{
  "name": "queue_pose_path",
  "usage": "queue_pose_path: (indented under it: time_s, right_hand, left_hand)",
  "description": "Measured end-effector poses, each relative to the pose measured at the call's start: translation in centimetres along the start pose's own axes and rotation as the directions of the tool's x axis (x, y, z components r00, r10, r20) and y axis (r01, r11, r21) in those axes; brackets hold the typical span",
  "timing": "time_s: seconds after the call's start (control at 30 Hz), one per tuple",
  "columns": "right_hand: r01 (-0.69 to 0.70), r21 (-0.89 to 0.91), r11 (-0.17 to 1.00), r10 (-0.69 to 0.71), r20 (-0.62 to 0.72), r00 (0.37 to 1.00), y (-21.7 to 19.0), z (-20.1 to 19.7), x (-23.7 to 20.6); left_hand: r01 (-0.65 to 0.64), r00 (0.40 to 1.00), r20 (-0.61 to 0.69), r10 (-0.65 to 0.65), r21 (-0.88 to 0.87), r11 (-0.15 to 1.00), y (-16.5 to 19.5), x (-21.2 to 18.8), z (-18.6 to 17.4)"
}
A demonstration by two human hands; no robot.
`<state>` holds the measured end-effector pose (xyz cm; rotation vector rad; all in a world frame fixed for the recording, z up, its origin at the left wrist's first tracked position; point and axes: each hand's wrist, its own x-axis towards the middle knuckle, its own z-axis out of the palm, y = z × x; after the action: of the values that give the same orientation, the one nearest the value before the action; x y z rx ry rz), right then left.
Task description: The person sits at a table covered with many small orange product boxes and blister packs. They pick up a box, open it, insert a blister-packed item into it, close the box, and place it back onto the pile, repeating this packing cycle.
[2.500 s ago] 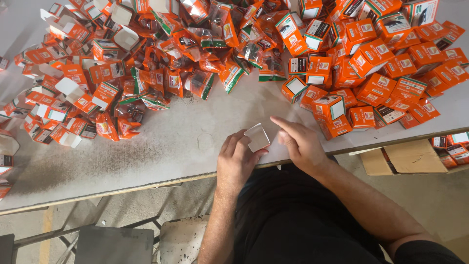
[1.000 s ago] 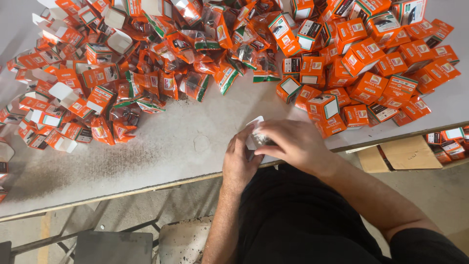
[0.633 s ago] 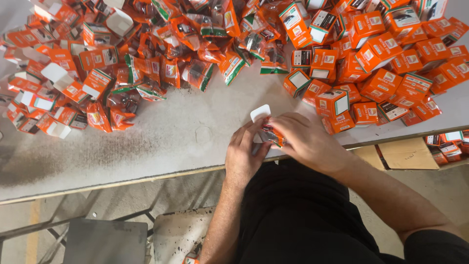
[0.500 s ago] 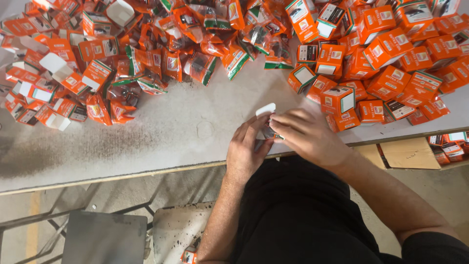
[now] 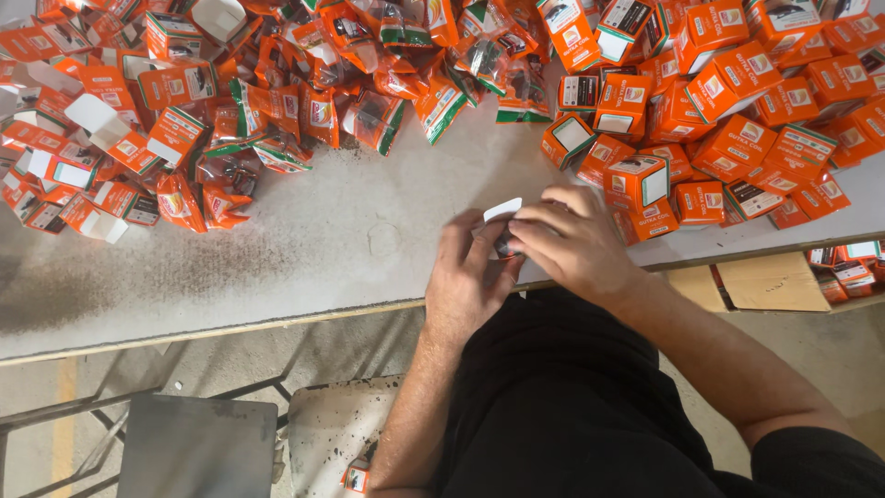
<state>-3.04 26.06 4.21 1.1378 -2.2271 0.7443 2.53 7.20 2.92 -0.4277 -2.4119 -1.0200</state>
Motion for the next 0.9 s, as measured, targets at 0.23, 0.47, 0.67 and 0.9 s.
queue_pose_path:
  time_s: [0.23, 0.47, 0.67, 0.9]
  right_hand:
    - [-0.078, -0.023, 0.997, 0.080, 0.095, 0.992, -0.6, -0.2, -1.0]
    - [-0.144, 0.066, 0.987, 0.136, 0.115, 0.984, -0.7, 0.8, -1.7]
    - [-0.185, 0.357, 0.916, 0.159, 0.101, 0.982, -0.2, 1.7, -2.2]
    - [-0.367, 0.584, 0.724, 0.329, 0.176, 0.928, 0.1, 2.2, -2.7]
  left_hand:
    - [-0.132, 0.987, -0.086, 0.133, 0.014, 0.991, -0.9, -1.2, -0.2]
    - [-0.231, 0.971, -0.002, 0.239, 0.237, 0.944, -0.6, -1.3, 0.0]
    - [-0.081, 0.996, -0.034, 0.086, 0.122, 0.989, -1.0, -2.4, 0.7]
    - [0.011, 0.999, 0.045, -0.005, -0.125, 0.992, -1.3, -2.0, 0.2]
